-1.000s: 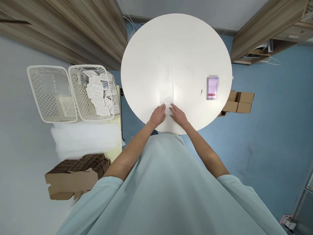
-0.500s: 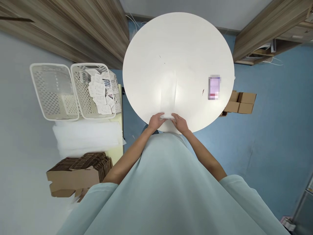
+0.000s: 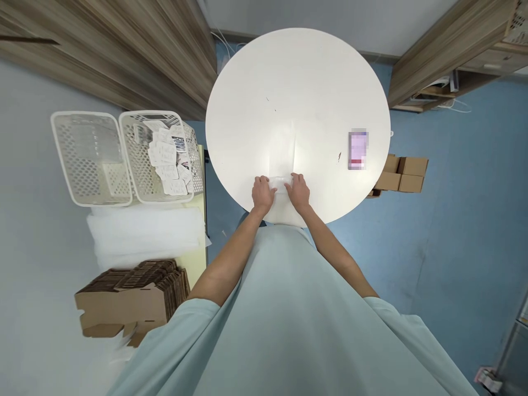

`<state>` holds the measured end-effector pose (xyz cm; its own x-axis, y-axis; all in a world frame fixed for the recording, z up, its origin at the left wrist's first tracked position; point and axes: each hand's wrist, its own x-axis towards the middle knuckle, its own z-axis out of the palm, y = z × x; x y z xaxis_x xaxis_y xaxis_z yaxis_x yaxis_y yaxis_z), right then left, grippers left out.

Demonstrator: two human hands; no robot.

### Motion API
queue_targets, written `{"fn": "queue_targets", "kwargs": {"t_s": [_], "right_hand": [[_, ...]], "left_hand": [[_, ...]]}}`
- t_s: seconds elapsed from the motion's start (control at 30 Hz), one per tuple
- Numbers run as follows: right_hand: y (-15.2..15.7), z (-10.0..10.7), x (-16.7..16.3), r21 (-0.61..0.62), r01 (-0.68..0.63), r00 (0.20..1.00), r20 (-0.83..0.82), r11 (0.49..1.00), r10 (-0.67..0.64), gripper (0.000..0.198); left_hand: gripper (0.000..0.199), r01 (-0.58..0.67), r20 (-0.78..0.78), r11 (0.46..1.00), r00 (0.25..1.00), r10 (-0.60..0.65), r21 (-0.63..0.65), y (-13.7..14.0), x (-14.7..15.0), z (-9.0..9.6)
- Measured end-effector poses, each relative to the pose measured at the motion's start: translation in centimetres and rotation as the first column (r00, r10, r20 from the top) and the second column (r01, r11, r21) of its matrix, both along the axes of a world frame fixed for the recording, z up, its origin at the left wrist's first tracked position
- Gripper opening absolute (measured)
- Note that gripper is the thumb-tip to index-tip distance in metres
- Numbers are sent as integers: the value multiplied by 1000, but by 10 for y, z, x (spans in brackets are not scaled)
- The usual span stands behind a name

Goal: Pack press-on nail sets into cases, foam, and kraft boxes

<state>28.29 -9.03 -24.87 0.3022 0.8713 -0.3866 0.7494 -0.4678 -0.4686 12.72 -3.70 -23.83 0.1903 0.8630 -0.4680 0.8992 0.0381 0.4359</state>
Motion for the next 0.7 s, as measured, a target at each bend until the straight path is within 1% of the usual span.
{"fn": "queue_targets", "kwargs": {"t_s": [0.07, 0.13, 0.17, 0.23, 0.3, 0.33, 0.43, 0.5, 0.57, 0.63, 0.7], "right_hand": [[4, 2, -1, 99, -99, 995, 36, 990, 96, 48], [8, 5, 0, 131, -208, 978, 53, 969, 203, 49], [9, 6, 1, 125, -252, 968, 49, 960, 248, 50], [10, 7, 3, 99, -307, 952, 31, 946, 306, 49], [7, 7, 6, 80, -321, 947, 14, 944, 321, 47], [4, 6, 8, 74, -321, 947, 7, 944, 321, 47], [-12, 4, 9, 84, -342, 939, -18, 936, 344, 49], [-30, 2, 8, 110, -392, 917, -30, 913, 397, 55], [-51, 1, 6, 129, -455, 886, -37, 881, 462, 65], [-74, 0, 3, 118, -482, 871, -44, 868, 489, 66], [-93, 0, -1, 110, -487, 867, -55, 866, 495, 65]], "left_hand": [[46, 139, 31, 985, 989, -143, 102, 3, 3, 2], [54, 300, 63, 943, 948, -311, 142, 7, 5, 4], [57, 372, 77, 919, 920, -383, 132, 10, 5, 4], [62, 478, 89, 876, 872, -482, 65, 15, 4, 4], [62, 535, 87, 845, 841, -533, 2, 18, 0, 4], [62, 550, 84, 835, 833, -547, -9, 17, -3, 4], [62, 581, 83, 814, 811, -580, 4, 8, -14, 6], [64, 608, 87, 793, 789, -608, 22, -4, -24, 9], [69, 637, 94, 770, 765, -637, 32, -18, -35, 11], [78, 668, 103, 744, 739, -666, 19, -33, -46, 12], [85, 691, 117, 723, 718, -686, -3, -46, -57, 12]]}}
